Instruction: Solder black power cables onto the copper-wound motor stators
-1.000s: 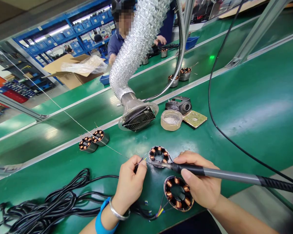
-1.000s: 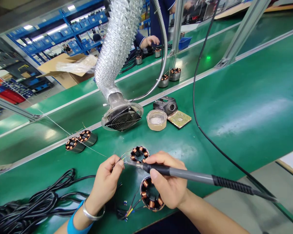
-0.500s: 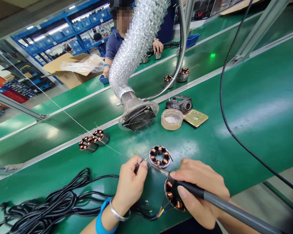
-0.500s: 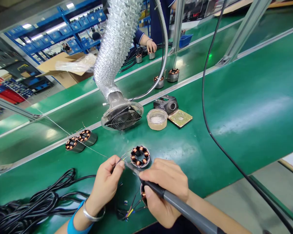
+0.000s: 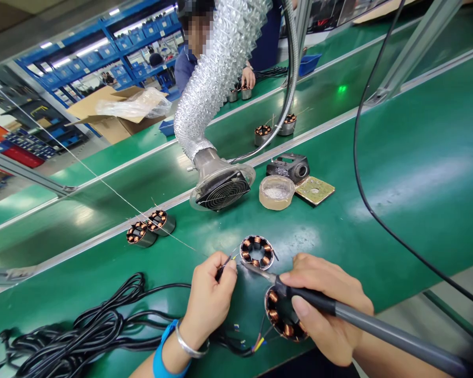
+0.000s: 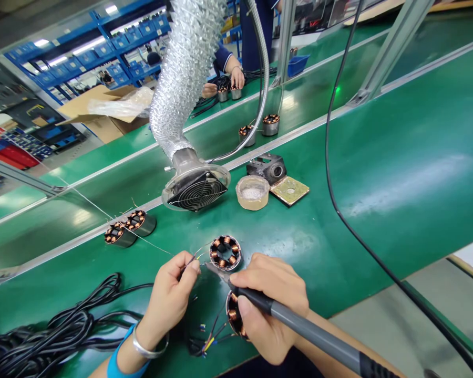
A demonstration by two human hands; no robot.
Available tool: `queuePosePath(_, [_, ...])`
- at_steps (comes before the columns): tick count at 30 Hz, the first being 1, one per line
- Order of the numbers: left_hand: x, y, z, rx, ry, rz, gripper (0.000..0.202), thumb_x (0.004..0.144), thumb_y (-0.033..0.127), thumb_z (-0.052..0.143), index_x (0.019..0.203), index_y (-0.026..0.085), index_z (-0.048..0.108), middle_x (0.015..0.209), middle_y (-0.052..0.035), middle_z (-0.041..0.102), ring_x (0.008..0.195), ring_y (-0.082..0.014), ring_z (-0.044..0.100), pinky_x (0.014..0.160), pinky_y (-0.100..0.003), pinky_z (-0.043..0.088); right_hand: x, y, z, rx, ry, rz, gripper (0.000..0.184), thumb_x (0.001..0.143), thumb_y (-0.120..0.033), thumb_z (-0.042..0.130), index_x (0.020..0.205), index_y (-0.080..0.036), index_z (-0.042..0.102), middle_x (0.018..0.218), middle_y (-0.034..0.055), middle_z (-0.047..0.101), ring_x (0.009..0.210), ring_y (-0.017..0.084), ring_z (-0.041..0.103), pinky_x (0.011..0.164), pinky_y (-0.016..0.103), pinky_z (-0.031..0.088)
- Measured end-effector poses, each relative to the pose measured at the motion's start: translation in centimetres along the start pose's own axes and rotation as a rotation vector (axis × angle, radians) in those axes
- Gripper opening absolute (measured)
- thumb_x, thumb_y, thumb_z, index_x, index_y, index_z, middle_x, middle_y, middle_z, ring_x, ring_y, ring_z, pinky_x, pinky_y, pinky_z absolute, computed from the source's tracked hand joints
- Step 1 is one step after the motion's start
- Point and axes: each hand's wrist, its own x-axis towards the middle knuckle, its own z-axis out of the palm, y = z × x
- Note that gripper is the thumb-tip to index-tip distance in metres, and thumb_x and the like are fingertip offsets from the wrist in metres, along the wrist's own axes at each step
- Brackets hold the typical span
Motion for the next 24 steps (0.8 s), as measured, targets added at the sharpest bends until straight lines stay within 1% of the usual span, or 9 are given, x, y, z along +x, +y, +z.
queuePosePath(4, [-0.04,-0.07,-0.07,0.008,-0.008,-0.003,0.032,0.091,0.038,0.044,0.065,0.02,0.042,0.059,0.0056,0.034,0.058,-0.0114,0.034,0.056,-0.023,0.029,0.25,-0.14,-0.01,-0.001,-0.013,0.009,0.029,0.071,-0.013,0.052,0.097,-0.019,0.064,0.061,0.0024,0.06,0.045,0.014,0.048,0.045,0.029,0.037])
queuePosePath(11, [-0.16,0.08,0.04,-0.021,-0.005,-0.005,0.033,0.091,0.039,0.045,0.064,0.02,0.04,0.059,0.0056,0.033,0.058,-0.0114,0.032,0.055,-0.023,0.028,0.64,-0.38,0.12,-0.017,-0.037,-0.001,0.029,0.072,-0.012,0.051,0.096,-0.02,0.064,0.06,0.0019,0.06,0.044,0.014,0.048,0.045,0.028,0.037])
queuePosePath(17, [-0.08,-0.06,0.19,-0.035,-0.004,-0.006,0.033,0.091,0.04,0.045,0.065,0.02,0.043,0.059,0.0056,0.032,0.057,-0.0115,0.031,0.055,-0.022,0.028,0.24,-0.1,0.1,0.003,-0.009,-0.013,0.03,0.072,-0.013,0.052,0.098,-0.019,0.065,0.061,0.0022,0.061,0.044,0.014,0.048,0.045,0.029,0.037])
queuePosePath(24, [-0.12,-0.01,0.08,-0.012,0.011,-0.004,0.032,0.09,0.038,0.045,0.065,0.02,0.043,0.059,0.0057,0.033,0.057,-0.0115,0.032,0.056,-0.023,0.027,0.05,-0.01,0.03,0.03,0.04,-0.011,0.034,0.071,-0.011,0.052,0.101,-0.018,0.065,0.065,0.0034,0.063,0.047,0.015,0.05,0.045,0.03,0.039])
